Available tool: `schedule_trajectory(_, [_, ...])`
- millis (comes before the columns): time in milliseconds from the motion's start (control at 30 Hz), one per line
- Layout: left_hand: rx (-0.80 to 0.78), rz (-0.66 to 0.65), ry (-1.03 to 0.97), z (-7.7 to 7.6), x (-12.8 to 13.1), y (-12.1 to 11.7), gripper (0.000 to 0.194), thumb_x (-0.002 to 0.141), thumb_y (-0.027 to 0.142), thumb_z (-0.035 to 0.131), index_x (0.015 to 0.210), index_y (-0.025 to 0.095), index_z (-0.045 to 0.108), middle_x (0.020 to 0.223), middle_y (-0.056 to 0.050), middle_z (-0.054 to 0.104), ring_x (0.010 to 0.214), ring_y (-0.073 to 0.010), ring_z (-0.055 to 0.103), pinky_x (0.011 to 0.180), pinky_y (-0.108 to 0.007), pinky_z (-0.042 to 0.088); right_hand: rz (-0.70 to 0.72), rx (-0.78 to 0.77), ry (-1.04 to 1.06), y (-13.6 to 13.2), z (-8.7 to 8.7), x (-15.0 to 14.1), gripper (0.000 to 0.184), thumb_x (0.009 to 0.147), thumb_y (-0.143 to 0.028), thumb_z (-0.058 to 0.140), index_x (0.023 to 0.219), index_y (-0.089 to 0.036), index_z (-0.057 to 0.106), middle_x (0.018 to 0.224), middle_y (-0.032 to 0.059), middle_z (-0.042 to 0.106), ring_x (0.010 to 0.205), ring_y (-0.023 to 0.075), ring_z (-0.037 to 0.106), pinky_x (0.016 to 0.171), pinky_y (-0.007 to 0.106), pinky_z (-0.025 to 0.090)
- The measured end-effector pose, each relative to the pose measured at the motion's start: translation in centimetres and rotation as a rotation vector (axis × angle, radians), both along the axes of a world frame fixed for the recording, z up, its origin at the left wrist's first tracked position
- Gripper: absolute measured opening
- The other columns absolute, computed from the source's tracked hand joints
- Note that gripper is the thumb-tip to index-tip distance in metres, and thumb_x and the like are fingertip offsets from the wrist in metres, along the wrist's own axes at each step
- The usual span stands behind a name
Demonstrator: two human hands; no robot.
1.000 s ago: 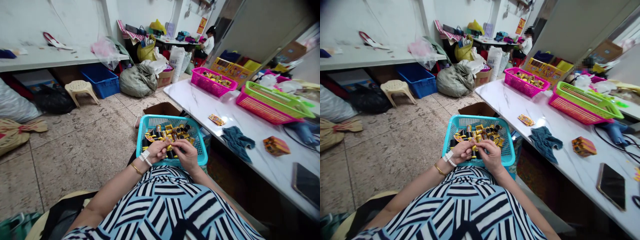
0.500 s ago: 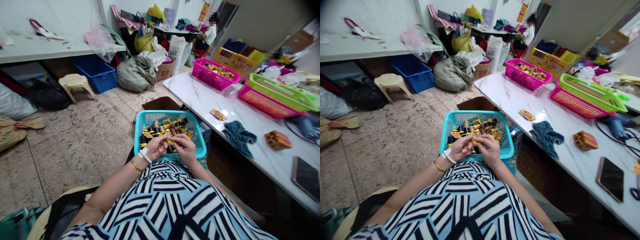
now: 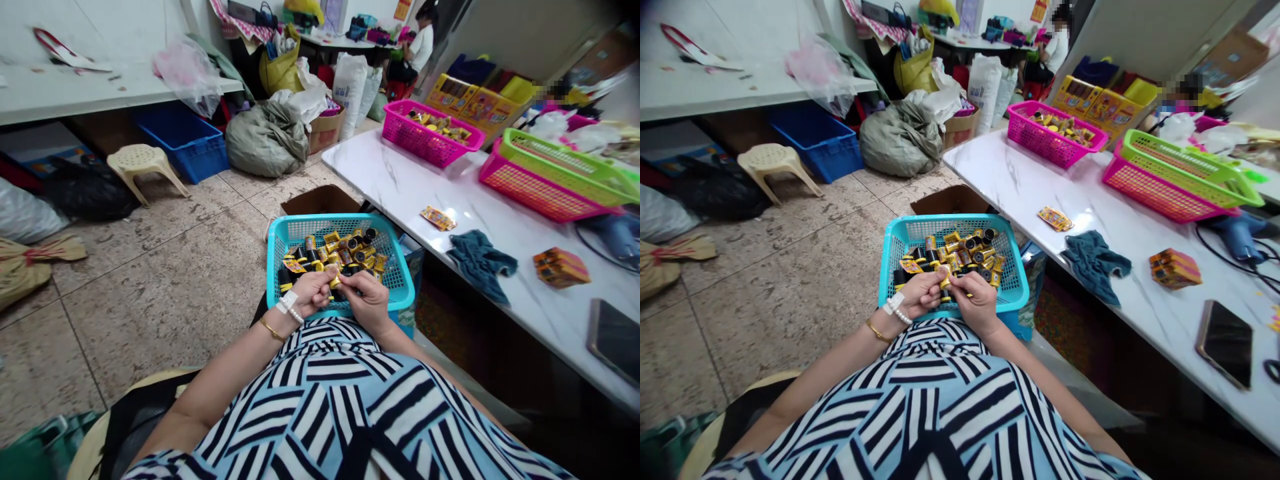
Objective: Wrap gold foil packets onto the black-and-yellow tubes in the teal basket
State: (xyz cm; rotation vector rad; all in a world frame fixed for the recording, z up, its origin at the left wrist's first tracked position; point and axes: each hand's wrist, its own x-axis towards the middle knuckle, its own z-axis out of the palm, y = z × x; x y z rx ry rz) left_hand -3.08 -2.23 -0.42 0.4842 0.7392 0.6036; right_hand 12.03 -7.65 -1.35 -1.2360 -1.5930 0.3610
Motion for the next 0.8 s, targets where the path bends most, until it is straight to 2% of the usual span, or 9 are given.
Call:
schedule_trajectory(100, [-0.008,0.004,0.017,0.0,0.0,0.1,0.042,0.068,0.043,0.085,0.070,0.014,0.054,0.040,0.010,0.045,0.026,0.0005,0.028,0.029,-0.014,0.017,-0.008,-0.005,-0.018,0.0,0.1,-0.1,0.004,0.086,-0.021,0.069,0.084,-0.022,0.073,0.077,0.0020,0.066,0.069,0.0135,0.064,0.064,0.027,0.055])
schedule_trajectory(233, [-0.006,-0.011,0.034,-0.2,0.1,0.0,0.047,0.071,0.048,0.082,0.060,0.013,0.052,0.037,0.007,0.045,0.025,-0.0007,0.028,0.029,-0.016,0.018,0.080,-0.110,-0.031,0.4,0.9,0.3,0.019,0.083,-0.026,0.072,0.101,-0.024,0.071,0.111,0.0078,0.068,0.086,0.0164,0.068,0.065,0.028,0.060])
schedule_trajectory(300, [-0.001,-0.008,0.045,-0.2,0.2,0.0,0.049,0.076,0.053,0.076,0.060,0.013,0.054,0.036,0.005,0.046,0.025,-0.0017,0.028,0.030,-0.017,0.020,0.112,-0.094,-0.092,1.4,1.6,1.3,0.016,0.084,-0.025,0.069,0.100,-0.025,0.072,0.112,0.0073,0.069,0.092,0.0176,0.069,0.069,0.029,0.060])
schedule_trajectory(367, [-0.004,0.029,0.054,-0.1,0.3,0.1,0.048,0.081,0.056,0.070,0.070,0.011,0.061,0.039,0.003,0.051,0.026,-0.0026,0.030,0.032,-0.018,0.024,0.041,-0.011,-0.186,3.0,2.4,2.7,0.010,0.087,-0.023,0.065,0.092,-0.024,0.074,0.102,0.0064,0.071,0.094,0.0189,0.069,0.080,0.033,0.059])
schedule_trajectory(433, [-0.009,0.086,0.057,0.1,0.2,0.3,0.045,0.084,0.055,0.067,0.085,0.010,0.065,0.046,0.002,0.058,0.029,-0.0032,0.034,0.035,-0.018,0.028,-0.095,0.052,-0.273,4.7,3.1,4.4,0.011,0.088,-0.022,0.063,0.089,-0.023,0.074,0.102,0.0076,0.072,0.096,0.0205,0.069,0.089,0.037,0.057])
schedule_trajectory(533, [0.028,0.173,0.054,0.6,-0.1,0.7,0.037,0.083,0.045,0.072,0.092,0.009,0.065,0.050,0.002,0.060,0.031,-0.0032,0.038,0.037,-0.017,0.029,-0.167,0.021,-0.375,5.9,3.5,6.0,0.014,0.089,-0.025,0.061,0.091,-0.022,0.074,0.101,0.0080,0.073,0.095,0.0210,0.069,0.089,0.036,0.055])
schedule_trajectory(600, [0.084,0.217,0.048,1.0,-0.7,1.2,0.032,0.080,0.038,0.075,0.091,0.009,0.065,0.050,0.003,0.059,0.032,-0.0029,0.038,0.037,-0.017,0.028,-0.115,-0.081,-0.452,5.5,3.2,5.7,0.017,0.092,-0.026,0.058,0.093,-0.022,0.074,0.099,0.0072,0.073,0.092,0.0192,0.069,0.087,0.032,0.054])
schedule_trajectory(733, [0.199,0.337,0.049,2.5,-2.9,2.5,0.028,0.078,0.035,0.076,0.087,0.010,0.066,0.051,0.005,0.056,0.034,-0.0017,0.038,0.038,-0.015,0.028,0.041,-0.500,-0.815,3.6,2.0,2.9,0.022,0.094,-0.033,0.055,0.097,-0.022,0.074,0.097,0.0071,0.075,0.088,0.0203,0.070,0.077,0.029,0.051])
schedule_trajectory(800, [0.245,0.406,0.068,3.4,-4.4,3.3,0.026,0.079,0.033,0.074,0.086,0.011,0.065,0.052,0.005,0.056,0.035,-0.0018,0.039,0.039,-0.015,0.029,0.052,-0.621,-0.912,3.1,1.7,1.5,0.022,0.092,-0.036,0.057,0.093,-0.020,0.074,0.088,0.0087,0.076,0.081,0.0229,0.070,0.070,0.030,0.049])
